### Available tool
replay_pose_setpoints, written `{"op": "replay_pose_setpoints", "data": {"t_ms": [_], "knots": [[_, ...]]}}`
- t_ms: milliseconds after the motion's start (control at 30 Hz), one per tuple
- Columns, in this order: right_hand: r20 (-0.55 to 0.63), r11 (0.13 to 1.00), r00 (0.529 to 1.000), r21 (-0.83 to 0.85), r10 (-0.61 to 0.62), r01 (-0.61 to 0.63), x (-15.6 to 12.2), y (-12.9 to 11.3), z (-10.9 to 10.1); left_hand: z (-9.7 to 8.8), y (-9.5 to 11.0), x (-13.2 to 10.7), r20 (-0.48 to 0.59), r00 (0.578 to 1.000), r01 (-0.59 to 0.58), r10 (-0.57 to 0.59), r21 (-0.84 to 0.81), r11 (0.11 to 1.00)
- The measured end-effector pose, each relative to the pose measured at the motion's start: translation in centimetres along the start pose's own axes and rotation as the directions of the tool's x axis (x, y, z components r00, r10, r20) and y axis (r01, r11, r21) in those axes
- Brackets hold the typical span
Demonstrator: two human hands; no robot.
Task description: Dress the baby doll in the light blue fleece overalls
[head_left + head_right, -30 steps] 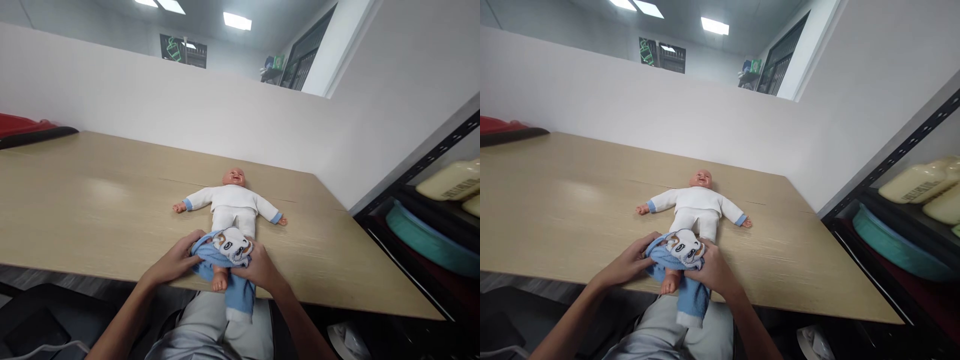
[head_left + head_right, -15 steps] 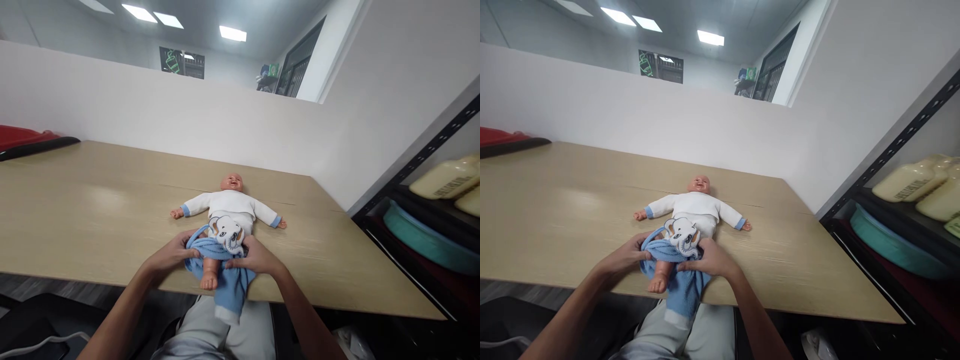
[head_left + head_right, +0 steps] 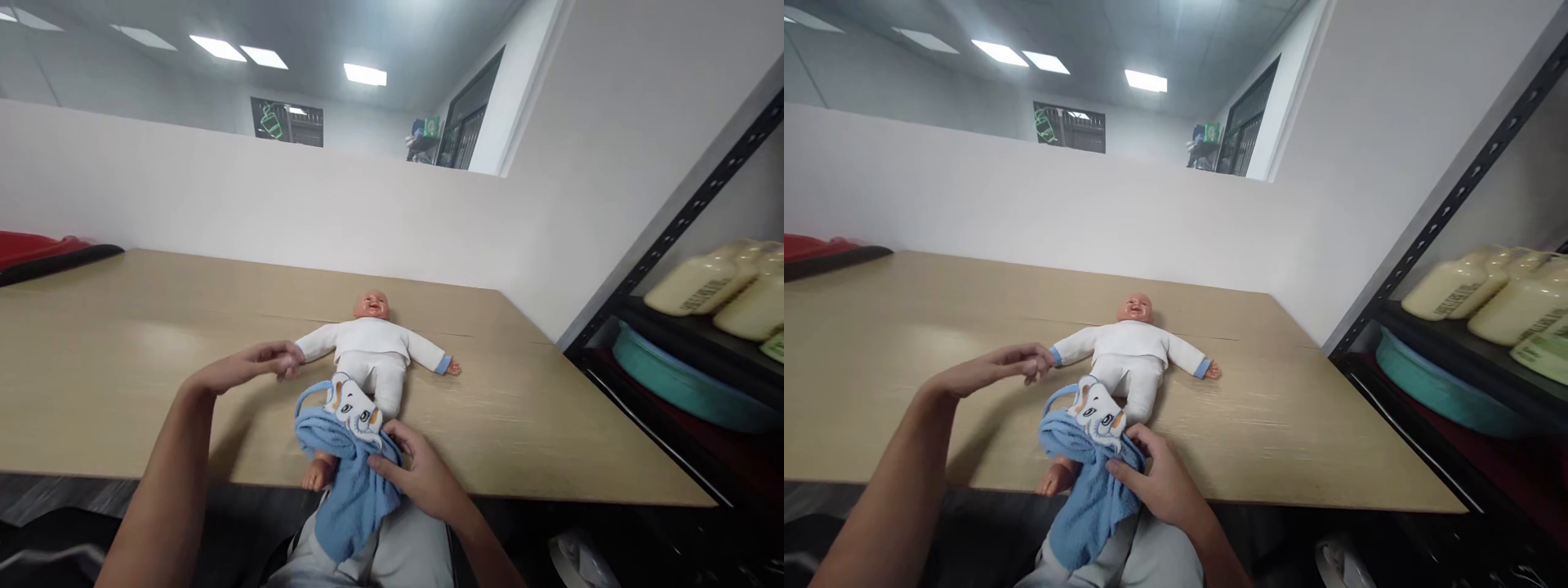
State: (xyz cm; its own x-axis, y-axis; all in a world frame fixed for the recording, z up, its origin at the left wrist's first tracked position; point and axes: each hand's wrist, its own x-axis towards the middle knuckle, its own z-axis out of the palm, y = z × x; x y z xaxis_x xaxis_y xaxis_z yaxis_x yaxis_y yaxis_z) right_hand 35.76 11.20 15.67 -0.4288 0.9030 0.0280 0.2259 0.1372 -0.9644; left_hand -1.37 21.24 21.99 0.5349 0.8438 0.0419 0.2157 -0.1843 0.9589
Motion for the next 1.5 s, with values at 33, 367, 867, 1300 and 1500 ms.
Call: {"op": "replay_pose_setpoints", "data": {"t_ms": [33, 367, 867, 1300, 1500], "knots": [[-0.011, 1.000, 1.000, 0.007, -0.008, 0.008, 0.1, 0.0, 0.2, -0.6, 0.2, 1.0, -0.058, 0.997, -0.057, 0.053, -0.073, 0.996], [0.004, 0.987, 0.987, -0.005, 0.163, -0.163, -3.7, 1.4, -0.6, 8.5, 8.6, 6.8, 0.384, 0.909, -0.279, 0.163, 0.270, 0.922], [0.027, 0.961, 0.961, -0.057, 0.274, -0.272, 0.0, -0.5, -3.4, 10.9, 2.3, 9.0, 0.425, 0.905, -0.109, 0.006, 0.217, 0.970], [0.519, 1.000, 0.855, -0.003, -0.024, 0.029, 11.4, 1.5, -7.4, 8.2, -0.9, 10.0, 0.214, 0.976, 0.003, -0.034, 0.144, 0.990], [0.437, 0.989, 0.899, 0.145, -0.030, -0.038, 10.6, 2.7, -7.0, 8.3, -1.3, 9.4, 0.201, 0.978, 0.041, -0.056, 0.079, 0.996]]}}
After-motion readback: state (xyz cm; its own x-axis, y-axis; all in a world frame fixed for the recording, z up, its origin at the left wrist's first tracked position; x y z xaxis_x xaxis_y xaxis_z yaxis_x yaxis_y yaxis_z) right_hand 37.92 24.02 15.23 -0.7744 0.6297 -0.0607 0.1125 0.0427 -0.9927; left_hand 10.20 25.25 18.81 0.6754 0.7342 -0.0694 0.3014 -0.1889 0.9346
